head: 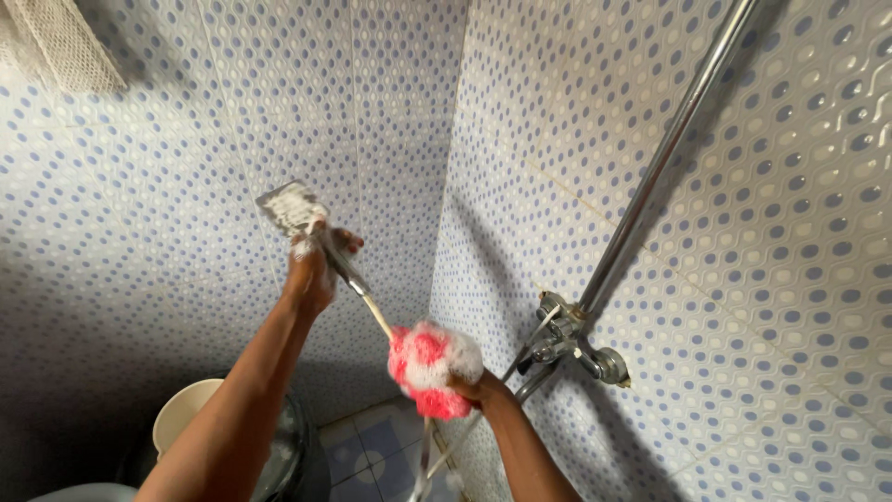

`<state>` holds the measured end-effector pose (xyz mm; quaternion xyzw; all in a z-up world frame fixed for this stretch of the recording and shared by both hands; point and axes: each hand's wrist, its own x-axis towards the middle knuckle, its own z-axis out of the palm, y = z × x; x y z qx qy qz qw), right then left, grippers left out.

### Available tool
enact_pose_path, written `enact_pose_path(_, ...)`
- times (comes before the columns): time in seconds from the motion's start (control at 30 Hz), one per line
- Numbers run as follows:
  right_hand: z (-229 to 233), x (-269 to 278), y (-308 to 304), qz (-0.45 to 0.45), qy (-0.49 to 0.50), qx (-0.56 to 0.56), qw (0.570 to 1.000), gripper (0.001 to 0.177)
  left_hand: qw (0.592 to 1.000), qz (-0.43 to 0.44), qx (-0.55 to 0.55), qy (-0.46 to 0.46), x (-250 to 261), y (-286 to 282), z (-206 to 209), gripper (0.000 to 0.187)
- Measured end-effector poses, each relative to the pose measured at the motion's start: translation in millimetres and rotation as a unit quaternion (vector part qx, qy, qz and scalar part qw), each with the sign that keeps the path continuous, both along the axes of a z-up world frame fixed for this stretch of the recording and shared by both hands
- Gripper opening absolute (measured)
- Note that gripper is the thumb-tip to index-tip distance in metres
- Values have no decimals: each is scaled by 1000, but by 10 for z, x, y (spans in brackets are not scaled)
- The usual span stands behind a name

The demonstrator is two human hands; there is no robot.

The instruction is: The person picks up a red cloth, places it in a metal pot, and adds detergent powder. They agitate the cloth in soapy water, then rinse it under a handheld shower head, scrubbing the cloth and the shower fixture. The person then rinses a plastic jug under the shower.

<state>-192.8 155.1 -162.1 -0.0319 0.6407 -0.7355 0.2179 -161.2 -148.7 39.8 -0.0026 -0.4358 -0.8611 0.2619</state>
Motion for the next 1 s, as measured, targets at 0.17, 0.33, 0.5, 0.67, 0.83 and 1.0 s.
enact_pose_path(0.17, 482, -387, 165, -101, 84, -24, 991, 89, 975, -33, -74, -206, 391, 26, -122, 44)
enact_pose_path(0.33, 1118, -664, 110, -91, 212, -34, 972, 90, 928, -138, -118, -326, 607, 197, -652, 68)
enact_pose_path(0.5, 1564, -780, -364, 52, 368, -2, 928, 92, 944, 15, -296, -148, 392, 379, -816, 36)
enact_pose_path(0.67, 1749, -873, -752, 96, 462, 26, 881, 93, 912, -50, -403, 52, 337, 369, -250, 24)
enact_pose_path(0.83, 1816, -965, -914, 92, 519, 18, 850, 94, 956, -73, -272, 84, 355, 384, -36, 28)
enact_pose_path(1.0, 1720, -901, -920, 101, 586, 10, 804, 96, 969, -28, -246, 3, 690, 632, 425, 41)
